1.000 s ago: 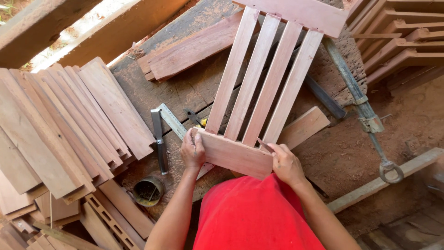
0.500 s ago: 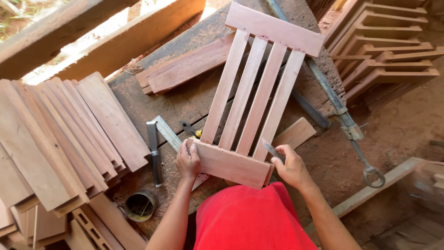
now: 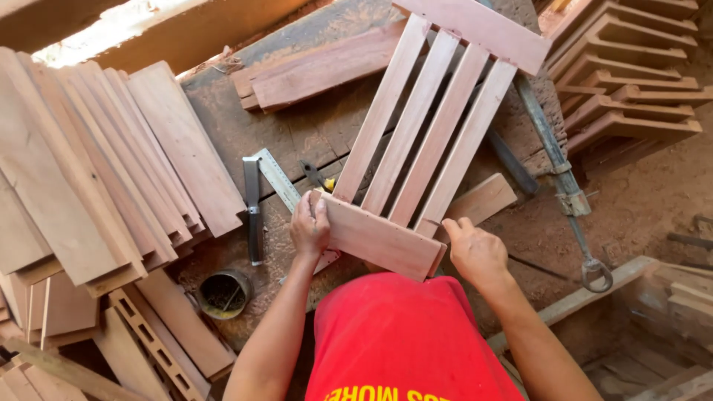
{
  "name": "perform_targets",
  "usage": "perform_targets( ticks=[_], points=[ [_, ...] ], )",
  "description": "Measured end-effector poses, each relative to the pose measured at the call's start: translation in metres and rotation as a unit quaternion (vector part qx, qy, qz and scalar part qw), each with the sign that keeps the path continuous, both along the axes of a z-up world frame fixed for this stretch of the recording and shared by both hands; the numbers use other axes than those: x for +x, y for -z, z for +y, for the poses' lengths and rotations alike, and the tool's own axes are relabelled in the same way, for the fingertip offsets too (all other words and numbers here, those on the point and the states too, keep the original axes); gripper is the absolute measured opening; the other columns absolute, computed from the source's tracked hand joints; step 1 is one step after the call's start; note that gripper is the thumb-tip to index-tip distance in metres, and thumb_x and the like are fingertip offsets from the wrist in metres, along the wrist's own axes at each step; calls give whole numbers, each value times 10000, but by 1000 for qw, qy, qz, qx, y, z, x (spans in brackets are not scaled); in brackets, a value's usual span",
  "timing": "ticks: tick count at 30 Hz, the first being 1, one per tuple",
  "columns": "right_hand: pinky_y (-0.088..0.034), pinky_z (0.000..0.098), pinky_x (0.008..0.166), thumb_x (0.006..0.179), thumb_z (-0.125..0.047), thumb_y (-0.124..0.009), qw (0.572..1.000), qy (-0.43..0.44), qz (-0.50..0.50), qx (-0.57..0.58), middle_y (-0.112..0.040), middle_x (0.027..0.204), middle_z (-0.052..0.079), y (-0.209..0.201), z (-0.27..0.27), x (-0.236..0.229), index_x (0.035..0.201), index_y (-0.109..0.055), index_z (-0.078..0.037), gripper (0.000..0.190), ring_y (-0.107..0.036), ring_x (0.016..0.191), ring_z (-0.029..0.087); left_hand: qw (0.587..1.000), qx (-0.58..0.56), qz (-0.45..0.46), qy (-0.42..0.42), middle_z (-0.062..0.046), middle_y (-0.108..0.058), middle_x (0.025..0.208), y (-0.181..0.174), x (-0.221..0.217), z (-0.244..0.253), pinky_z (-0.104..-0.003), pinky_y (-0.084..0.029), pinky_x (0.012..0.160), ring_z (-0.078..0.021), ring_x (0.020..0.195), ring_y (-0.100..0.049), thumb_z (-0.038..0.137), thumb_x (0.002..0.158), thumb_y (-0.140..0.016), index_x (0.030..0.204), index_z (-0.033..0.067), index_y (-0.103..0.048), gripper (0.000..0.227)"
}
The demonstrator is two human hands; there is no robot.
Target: Scraping excess glue or material from the joints of a wooden frame using a hand tool.
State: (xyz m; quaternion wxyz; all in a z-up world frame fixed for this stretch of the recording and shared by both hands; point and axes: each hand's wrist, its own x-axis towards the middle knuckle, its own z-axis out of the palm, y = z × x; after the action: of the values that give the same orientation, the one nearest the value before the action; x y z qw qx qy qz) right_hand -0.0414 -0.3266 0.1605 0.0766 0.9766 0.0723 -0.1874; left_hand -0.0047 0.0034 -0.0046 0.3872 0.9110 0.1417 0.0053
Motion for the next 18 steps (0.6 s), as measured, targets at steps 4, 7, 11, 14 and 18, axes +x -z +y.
perform_targets(
  ticks=[4, 7, 11, 14, 18],
  points=[
    [-617, 363, 617, 911, -243, -503, 1000, -18, 12, -21, -623, 867, -45, 33, 5, -13, 1033, -576, -299, 153, -751, 700, 206, 1000, -5, -7, 1, -177, -695, 1131, 6, -3, 1, -497, -545, 930, -411, 1046, -695, 424, 1013, -570, 1345, 111, -630, 461],
    [-604, 349, 584, 882, -313, -570, 997, -57, -9, -60, -627, 840, -57, 56, 11, -16, 985, -567, -286, 107, -736, 662, 180, 1000, 0, -14, 2, -160, -695, 1127, 9, -4, 3, -482, -548, 926, -396, 1050, -696, 430, 1015, -573, 1346, 121, -630, 457],
    [-572, 425, 506, 882, -206, -548, 997, -19, -52, -46, -619, 726, -18, 60, 32, -7, 902, -612, -219, 69, -706, 564, 232, 1000, 2, -18, 1, -172, -698, 1115, 11, 0, 2, -484, -548, 924, -398, 1046, -697, 430, 1008, -587, 1346, 114, -635, 465],
    [-513, 498, 415, 822, -148, -616, 988, -19, -141, -56, -583, 621, 41, 93, 53, -23, 855, -663, -164, 60, -655, 472, 281, 1000, 2, -15, 2, -176, -702, 1115, 13, -4, 2, -478, -548, 927, -396, 1046, -699, 432, 1004, -589, 1341, 110, -642, 468],
    [-537, 458, 419, 787, -150, -586, 986, -84, -144, -27, -646, 592, 35, 70, 63, -15, 782, -703, -167, 118, -677, 464, 283, 1000, 1, -6, 0, -185, -706, 1138, 10, -3, 3, -476, -549, 941, -394, 1059, -699, 445, 997, -582, 1343, 104, -644, 490]
  ],
)
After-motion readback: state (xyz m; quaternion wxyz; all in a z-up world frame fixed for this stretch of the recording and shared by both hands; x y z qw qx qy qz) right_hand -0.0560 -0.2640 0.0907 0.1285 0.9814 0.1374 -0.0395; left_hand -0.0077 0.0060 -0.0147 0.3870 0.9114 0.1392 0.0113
